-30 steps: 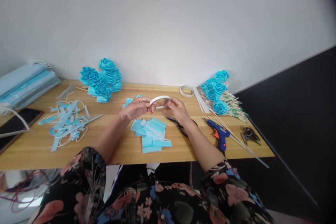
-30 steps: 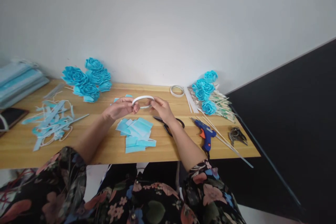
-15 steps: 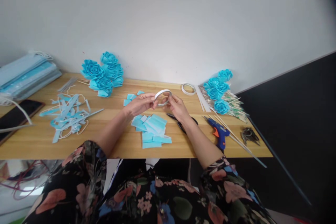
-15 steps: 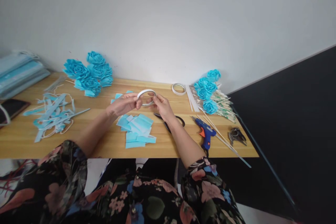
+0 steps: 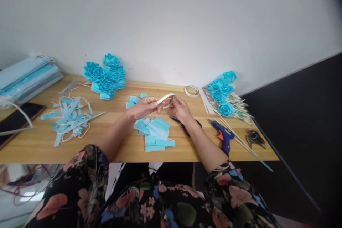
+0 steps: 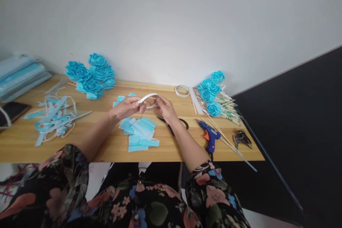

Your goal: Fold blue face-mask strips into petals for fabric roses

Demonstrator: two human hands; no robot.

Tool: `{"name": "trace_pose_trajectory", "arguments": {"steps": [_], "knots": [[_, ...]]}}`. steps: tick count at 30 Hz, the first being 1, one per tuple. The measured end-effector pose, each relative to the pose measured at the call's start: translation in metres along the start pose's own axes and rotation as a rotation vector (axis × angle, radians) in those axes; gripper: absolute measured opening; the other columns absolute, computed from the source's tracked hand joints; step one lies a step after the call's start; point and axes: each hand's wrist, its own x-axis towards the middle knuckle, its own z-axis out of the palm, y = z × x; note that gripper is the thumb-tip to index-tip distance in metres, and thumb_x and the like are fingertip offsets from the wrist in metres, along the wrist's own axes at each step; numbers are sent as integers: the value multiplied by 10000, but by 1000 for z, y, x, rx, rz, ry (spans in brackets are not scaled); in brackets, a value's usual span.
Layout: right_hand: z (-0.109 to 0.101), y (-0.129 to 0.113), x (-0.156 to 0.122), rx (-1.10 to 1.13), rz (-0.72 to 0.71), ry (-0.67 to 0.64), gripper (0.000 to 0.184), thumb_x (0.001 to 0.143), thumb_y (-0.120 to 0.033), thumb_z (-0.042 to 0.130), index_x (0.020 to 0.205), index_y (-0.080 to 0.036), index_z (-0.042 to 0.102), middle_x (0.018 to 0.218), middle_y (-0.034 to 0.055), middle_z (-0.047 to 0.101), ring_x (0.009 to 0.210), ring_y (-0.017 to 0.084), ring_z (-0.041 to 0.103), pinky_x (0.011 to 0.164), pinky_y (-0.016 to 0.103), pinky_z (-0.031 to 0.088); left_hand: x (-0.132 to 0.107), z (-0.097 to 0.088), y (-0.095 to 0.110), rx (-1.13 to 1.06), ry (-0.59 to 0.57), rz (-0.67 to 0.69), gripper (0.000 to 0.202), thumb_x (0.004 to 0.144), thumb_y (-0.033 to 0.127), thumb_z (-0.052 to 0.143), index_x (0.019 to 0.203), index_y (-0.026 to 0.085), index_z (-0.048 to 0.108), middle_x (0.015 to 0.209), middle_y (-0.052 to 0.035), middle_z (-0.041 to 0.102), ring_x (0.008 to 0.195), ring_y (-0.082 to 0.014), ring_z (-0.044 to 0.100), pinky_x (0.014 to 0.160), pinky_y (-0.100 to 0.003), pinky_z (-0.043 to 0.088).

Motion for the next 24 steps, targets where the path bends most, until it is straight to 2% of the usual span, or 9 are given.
{"name": "trace_pose_trajectory", "arguments": {"steps": [5, 9, 13, 18, 24], "knots": [[-1, 1, 1, -4, 8, 9, 410, 793, -557, 710, 1022, -218, 681, 810, 1, 672, 767, 145, 621, 661, 254, 529, 0, 0, 2, 0, -23, 9, 424, 741, 493, 799, 974, 141, 766, 683, -36, 659, 656, -126, 575, 665, -258, 422], [-2, 2, 1, 21, -5, 3, 372, 811, -520, 708, 1026, -217, 680, 806, -6, 665, 743, 131, 619, 637, 237, 515, -1, 0, 4, -35, -49, -17, 366, 780, 386, 787, 1047, 136, 762, 748, -61, 687, 731, -152, 616, 725, -282, 447], [-3, 3, 1, -9, -4, 19, 409, 811, -541, 698, 1060, -216, 681, 819, 2, 673, 757, 137, 624, 645, 246, 524, -1, -2, 3, -69, 13, -41, 277, 771, 320, 783, 965, 123, 768, 721, -60, 689, 690, -154, 624, 709, -291, 458], [-2, 3, 1, 0, -15, -2, 371, 820, -516, 700, 1038, -216, 701, 830, 5, 678, 779, 130, 636, 651, 236, 535, 1, -3, 2, -47, 70, -42, 286, 770, 379, 778, 867, 112, 753, 618, -42, 652, 613, -151, 602, 646, -284, 448], [-2, 4, 1, -24, -19, 25, 424, 800, -531, 712, 1093, -225, 709, 925, 26, 716, 869, 158, 666, 644, 241, 552, 1, -1, 6, -29, 97, -31, 322, 785, 411, 765, 859, 99, 736, 637, -43, 645, 615, -144, 597, 635, -273, 443]]}}
